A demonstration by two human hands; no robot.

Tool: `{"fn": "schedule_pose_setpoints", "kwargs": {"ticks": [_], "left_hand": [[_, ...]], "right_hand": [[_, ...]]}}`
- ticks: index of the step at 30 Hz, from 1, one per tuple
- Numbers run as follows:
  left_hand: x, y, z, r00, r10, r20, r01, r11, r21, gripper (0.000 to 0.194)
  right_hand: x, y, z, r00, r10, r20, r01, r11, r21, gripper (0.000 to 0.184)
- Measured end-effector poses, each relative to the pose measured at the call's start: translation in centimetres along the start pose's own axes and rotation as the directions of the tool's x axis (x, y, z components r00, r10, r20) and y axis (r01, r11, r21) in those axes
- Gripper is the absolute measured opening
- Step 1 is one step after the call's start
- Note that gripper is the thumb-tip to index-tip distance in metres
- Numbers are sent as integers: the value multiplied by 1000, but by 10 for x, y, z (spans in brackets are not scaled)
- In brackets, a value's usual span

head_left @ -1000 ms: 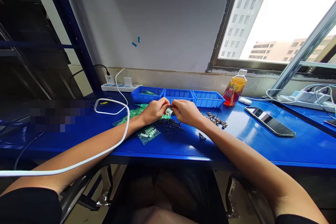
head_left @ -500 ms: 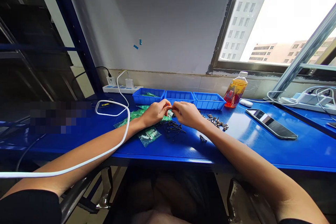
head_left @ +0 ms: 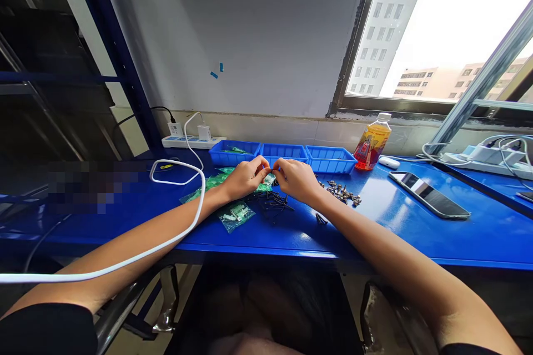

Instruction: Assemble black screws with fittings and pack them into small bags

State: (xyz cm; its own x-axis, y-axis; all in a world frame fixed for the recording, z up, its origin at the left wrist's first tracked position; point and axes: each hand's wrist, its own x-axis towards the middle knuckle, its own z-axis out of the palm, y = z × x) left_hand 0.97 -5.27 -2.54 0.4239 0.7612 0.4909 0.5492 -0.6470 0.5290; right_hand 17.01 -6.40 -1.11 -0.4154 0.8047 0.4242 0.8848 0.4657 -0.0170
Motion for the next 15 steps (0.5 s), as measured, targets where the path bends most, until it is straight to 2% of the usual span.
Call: {"fn": "schedule_pose_setpoints", "kwargs": {"ticks": [4,15], "left_hand": [[0,0,0,1000,-4,5,4,1000,5,28],[0,0,0,1000,7,12,-7,1000,24,25]], "right_hand": [[0,-1,-1,999,26,23,-25,1000,-15,30],[0,1,0,998,-48,47,50,998,-30,33]]}}
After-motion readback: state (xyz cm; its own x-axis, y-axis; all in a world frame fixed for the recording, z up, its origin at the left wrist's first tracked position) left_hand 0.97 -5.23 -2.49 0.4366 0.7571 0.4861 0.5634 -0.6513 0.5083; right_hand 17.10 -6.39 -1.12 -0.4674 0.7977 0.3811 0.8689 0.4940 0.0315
